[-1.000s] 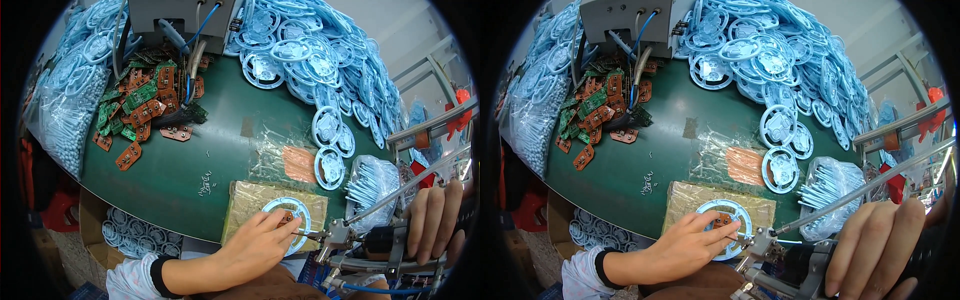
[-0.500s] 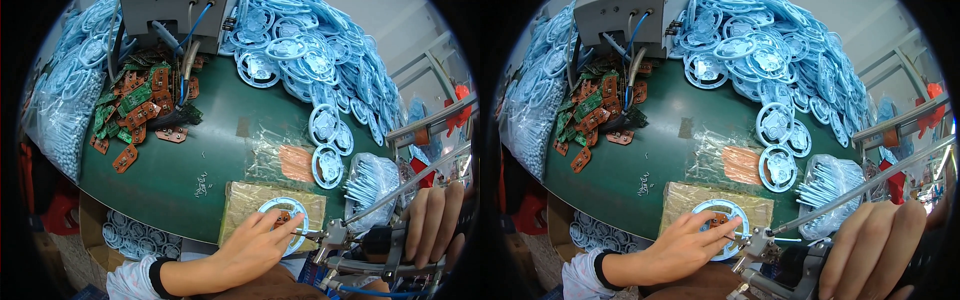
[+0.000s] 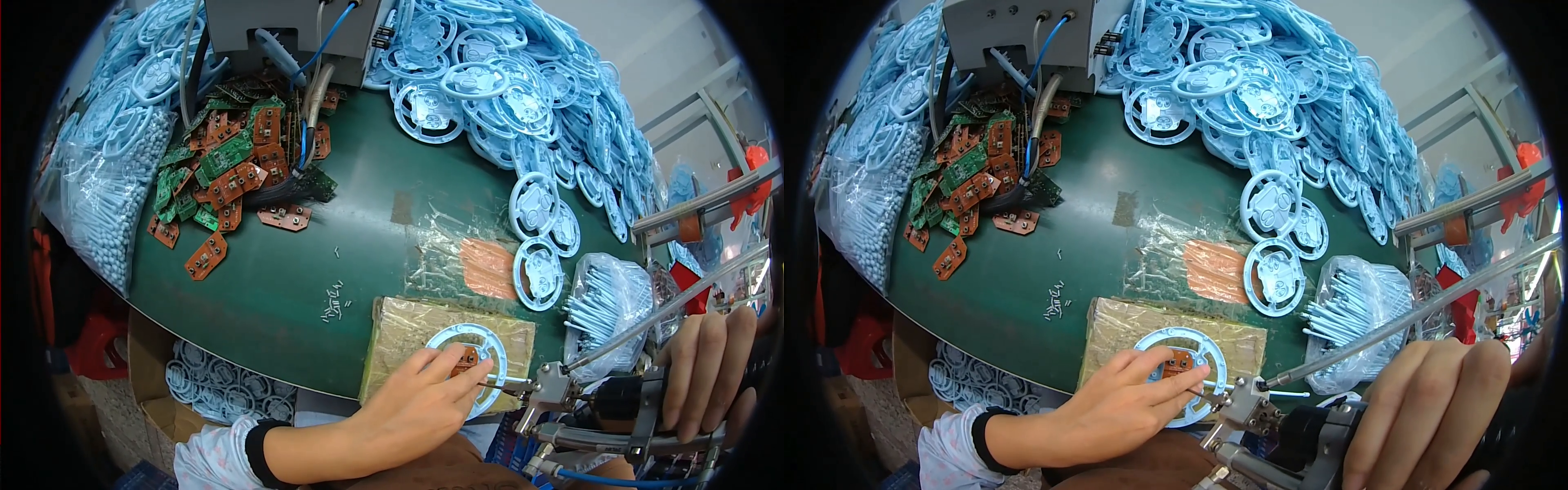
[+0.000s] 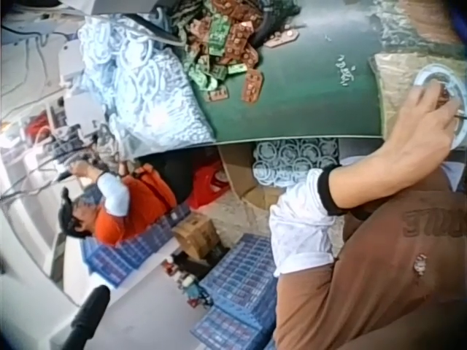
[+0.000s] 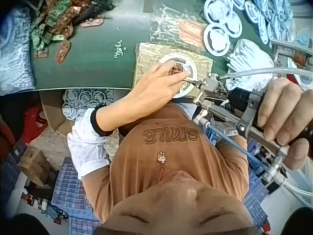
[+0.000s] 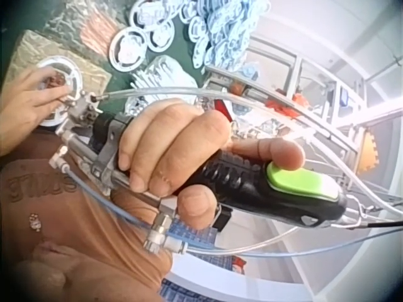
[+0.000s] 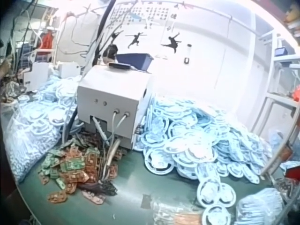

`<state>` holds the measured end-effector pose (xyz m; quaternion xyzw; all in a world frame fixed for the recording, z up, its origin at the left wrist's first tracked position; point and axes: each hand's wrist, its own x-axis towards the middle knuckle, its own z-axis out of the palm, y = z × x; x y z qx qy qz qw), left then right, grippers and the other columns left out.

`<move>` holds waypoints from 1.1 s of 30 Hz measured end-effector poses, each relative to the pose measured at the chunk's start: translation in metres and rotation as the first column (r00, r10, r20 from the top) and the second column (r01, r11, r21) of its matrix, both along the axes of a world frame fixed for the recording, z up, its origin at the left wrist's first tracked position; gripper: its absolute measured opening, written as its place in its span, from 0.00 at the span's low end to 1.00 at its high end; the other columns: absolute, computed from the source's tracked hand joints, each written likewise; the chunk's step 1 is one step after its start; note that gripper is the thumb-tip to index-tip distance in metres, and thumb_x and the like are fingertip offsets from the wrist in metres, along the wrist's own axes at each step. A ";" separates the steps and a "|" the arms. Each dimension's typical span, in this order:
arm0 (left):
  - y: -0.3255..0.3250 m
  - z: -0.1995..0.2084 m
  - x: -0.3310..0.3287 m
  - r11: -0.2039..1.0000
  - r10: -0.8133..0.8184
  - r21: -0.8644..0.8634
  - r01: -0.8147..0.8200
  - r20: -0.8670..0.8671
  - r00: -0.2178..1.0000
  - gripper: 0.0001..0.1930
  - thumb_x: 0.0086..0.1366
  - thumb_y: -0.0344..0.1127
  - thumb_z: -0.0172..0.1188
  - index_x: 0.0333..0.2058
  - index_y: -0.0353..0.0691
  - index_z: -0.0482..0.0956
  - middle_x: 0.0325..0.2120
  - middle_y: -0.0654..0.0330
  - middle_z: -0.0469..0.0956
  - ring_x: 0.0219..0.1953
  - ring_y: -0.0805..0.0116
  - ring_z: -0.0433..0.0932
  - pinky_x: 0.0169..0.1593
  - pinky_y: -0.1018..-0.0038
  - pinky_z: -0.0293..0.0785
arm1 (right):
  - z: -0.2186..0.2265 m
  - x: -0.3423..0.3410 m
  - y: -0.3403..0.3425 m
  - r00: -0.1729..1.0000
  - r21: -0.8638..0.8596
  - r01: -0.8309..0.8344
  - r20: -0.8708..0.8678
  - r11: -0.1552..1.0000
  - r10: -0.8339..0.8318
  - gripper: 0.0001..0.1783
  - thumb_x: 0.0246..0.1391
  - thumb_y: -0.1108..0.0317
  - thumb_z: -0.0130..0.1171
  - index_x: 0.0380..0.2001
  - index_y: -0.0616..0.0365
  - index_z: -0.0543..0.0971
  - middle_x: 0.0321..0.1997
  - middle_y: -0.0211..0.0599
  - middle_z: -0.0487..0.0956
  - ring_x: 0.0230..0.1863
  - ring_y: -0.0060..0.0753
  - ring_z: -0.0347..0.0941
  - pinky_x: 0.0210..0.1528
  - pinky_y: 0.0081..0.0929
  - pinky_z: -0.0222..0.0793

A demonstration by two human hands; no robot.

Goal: Assembling electronic circuit boards and wiring into blue circular plastic housings using a pneumatic screwdriver at a factory workstation.

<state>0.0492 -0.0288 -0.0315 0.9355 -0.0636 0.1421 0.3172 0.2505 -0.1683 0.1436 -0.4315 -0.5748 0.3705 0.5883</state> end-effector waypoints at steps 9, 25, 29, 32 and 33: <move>-0.001 0.004 0.001 0.998 0.042 -0.044 -0.041 0.020 0.999 0.14 0.59 0.33 0.57 0.43 0.34 0.81 0.56 0.55 0.72 0.53 0.60 0.70 0.49 0.67 0.68 | 0.008 0.024 -0.007 0.974 -0.075 -0.226 0.006 0.971 0.227 0.10 0.57 0.71 0.62 0.36 0.64 0.71 0.32 0.47 0.81 0.35 0.33 0.83 0.38 0.22 0.84; -0.004 -0.005 0.001 0.996 0.056 -0.071 -0.052 0.058 0.997 0.13 0.61 0.33 0.59 0.42 0.34 0.82 0.52 0.62 0.75 0.51 0.62 0.71 0.48 0.66 0.67 | 0.000 -0.005 0.006 1.000 -0.003 0.010 -0.013 1.000 -0.010 0.08 0.59 0.70 0.59 0.32 0.63 0.71 0.27 0.42 0.81 0.28 0.29 0.82 0.34 0.18 0.83; -0.002 -0.001 0.003 0.998 0.025 -0.064 -0.021 0.058 0.998 0.13 0.61 0.33 0.59 0.42 0.34 0.82 0.52 0.63 0.75 0.51 0.62 0.71 0.48 0.65 0.66 | 0.005 -0.008 0.005 1.000 0.018 0.019 -0.007 1.000 -0.019 0.08 0.59 0.70 0.59 0.32 0.63 0.71 0.26 0.42 0.80 0.27 0.29 0.82 0.33 0.18 0.83; -0.002 -0.002 0.001 0.998 0.032 -0.050 -0.030 0.045 0.998 0.13 0.61 0.33 0.59 0.42 0.34 0.82 0.53 0.62 0.75 0.51 0.62 0.71 0.49 0.66 0.66 | 0.003 -0.005 0.008 1.000 0.038 0.005 -0.020 0.999 -0.004 0.09 0.59 0.70 0.59 0.31 0.63 0.71 0.25 0.41 0.80 0.26 0.28 0.82 0.32 0.18 0.83; -0.002 -0.003 0.000 0.998 0.041 -0.049 -0.039 0.038 0.998 0.13 0.61 0.33 0.59 0.42 0.34 0.82 0.53 0.62 0.75 0.51 0.62 0.71 0.49 0.66 0.66 | 0.000 -0.004 0.010 1.000 0.045 -0.005 -0.029 0.999 0.006 0.09 0.59 0.70 0.59 0.31 0.63 0.71 0.24 0.41 0.80 0.26 0.28 0.82 0.31 0.18 0.84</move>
